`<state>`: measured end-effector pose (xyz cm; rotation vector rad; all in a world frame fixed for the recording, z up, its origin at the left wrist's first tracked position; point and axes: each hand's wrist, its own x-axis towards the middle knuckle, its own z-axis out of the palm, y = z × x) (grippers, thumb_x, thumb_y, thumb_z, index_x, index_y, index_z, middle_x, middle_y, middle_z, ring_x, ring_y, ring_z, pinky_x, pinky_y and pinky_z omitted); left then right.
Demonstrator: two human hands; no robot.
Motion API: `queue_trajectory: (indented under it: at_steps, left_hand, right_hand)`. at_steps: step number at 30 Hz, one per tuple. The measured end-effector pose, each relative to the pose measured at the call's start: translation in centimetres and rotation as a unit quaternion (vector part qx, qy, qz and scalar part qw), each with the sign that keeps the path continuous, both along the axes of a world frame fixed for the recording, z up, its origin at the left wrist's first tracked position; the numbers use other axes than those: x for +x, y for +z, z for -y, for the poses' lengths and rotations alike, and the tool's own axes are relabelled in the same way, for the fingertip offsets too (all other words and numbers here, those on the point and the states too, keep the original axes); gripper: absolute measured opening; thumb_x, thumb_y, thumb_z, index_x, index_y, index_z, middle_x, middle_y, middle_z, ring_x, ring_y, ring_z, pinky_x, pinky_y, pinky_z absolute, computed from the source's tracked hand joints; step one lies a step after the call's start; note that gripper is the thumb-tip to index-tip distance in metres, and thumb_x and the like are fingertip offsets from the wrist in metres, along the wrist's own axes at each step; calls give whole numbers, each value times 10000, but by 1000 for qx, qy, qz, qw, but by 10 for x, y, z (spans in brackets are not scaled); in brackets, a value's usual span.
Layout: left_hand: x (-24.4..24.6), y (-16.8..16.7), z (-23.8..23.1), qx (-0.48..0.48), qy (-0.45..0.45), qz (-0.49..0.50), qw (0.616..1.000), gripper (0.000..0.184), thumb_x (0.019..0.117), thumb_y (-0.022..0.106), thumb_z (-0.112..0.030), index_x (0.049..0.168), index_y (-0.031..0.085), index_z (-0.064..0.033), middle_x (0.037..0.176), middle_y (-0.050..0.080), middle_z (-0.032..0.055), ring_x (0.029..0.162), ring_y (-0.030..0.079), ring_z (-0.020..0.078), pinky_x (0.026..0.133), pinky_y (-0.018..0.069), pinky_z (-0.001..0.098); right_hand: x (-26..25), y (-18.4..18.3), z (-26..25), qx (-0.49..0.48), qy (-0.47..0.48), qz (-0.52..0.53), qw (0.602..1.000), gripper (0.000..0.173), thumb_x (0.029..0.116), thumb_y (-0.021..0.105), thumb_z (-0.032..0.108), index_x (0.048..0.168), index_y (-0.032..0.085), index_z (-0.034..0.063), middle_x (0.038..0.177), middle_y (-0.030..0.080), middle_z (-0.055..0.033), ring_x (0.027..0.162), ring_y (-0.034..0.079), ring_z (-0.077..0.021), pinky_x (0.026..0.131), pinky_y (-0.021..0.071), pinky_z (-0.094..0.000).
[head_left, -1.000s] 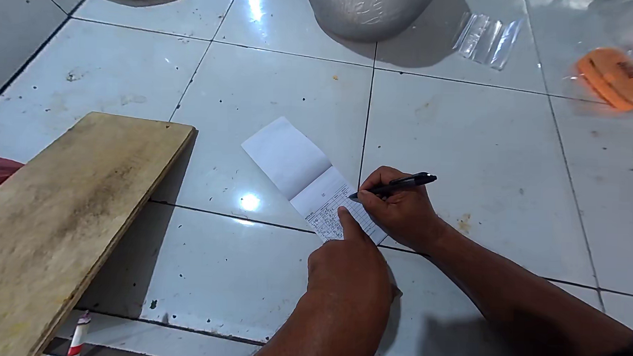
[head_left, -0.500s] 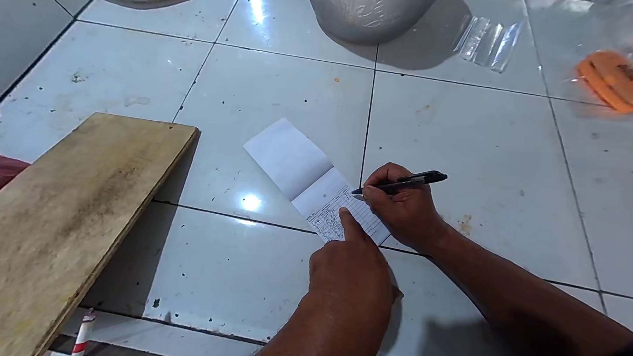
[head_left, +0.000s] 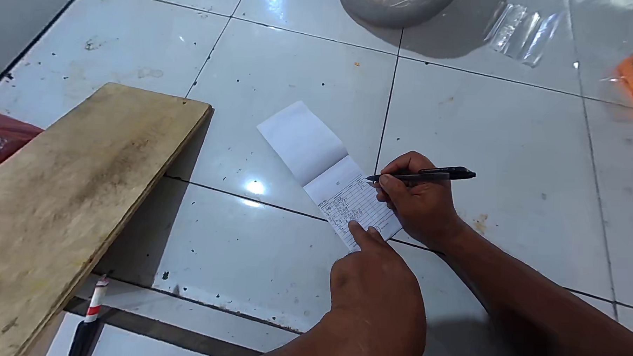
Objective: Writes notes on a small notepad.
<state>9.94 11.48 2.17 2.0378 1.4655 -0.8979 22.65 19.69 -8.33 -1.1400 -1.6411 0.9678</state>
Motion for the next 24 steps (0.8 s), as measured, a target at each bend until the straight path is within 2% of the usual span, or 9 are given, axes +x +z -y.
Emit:
queue_trajectory:
  at_steps: [3,7,10,14,17,18,21,24]
  left_hand:
    - [-1,1,-3,-17,22,1,1000,1256,825,578,-804,1581,162,108,1592,264,350,893,703,308,647,553,385]
    - [-3,2,-6,-13,39,-4,999,1239,824,582,-802,1551,221,134,1518,364,365,913,699,334,651,553,401]
    - [-3,0,-7,-11,43,-13,999,1252,819,570,-815,1546,221,144,1512,370,368,867,695,313,625,538,384]
    - [-3,-2,-6,-13,46,-14,999,1252,829,560,-813,1549,206,147,1542,314,379,882,697,328,642,547,390]
    - [0,7,-13,-64,40,-29,997,1140,929,481,-745,1558,158,150,1598,204,392,1096,661,414,801,561,436]
    - [0,7,-13,-65,41,-30,997,1140,928,482,-745,1562,159,145,1607,195,384,1096,662,406,803,559,433]
    - [-1,-4,-6,-24,57,-21,998,1243,828,582,-793,1560,197,136,1569,275,374,892,695,318,652,545,384]
    - [-1,-6,-6,-19,51,-27,998,1242,820,583,-798,1557,212,130,1567,271,377,841,689,289,620,531,363]
  right_hand:
    - [-1,1,0,1,-1,-6,1000,55,991,624,116,1031,617,78,813,689,-34,620,673,-122,520,593,-260]
    - [-2,0,1,-1,-4,-11,1000,56,993,622,109,1035,611,75,825,696,-43,627,679,-124,524,592,-259]
    - [-1,-1,1,7,-2,-5,1000,58,993,621,109,1040,611,77,825,699,-37,631,684,-121,530,600,-259]
    - [-1,-1,0,5,-3,-4,1000,58,991,622,118,1036,612,82,825,706,-37,624,685,-126,524,596,-260]
    - [-1,-1,0,4,-4,-1,1000,58,994,620,123,1037,613,84,818,705,-32,623,683,-120,521,592,-254]
    - [-1,-1,0,5,-3,-1,1000,56,994,620,118,1036,612,81,817,704,-33,622,682,-120,521,590,-253]
    - [-1,0,1,8,-4,-2,1000,53,990,621,110,1035,609,83,808,707,-32,620,685,-119,518,591,-250]
    - [-2,0,1,5,-3,-3,1000,55,993,618,113,1037,610,81,817,708,-38,625,688,-126,517,593,-255]
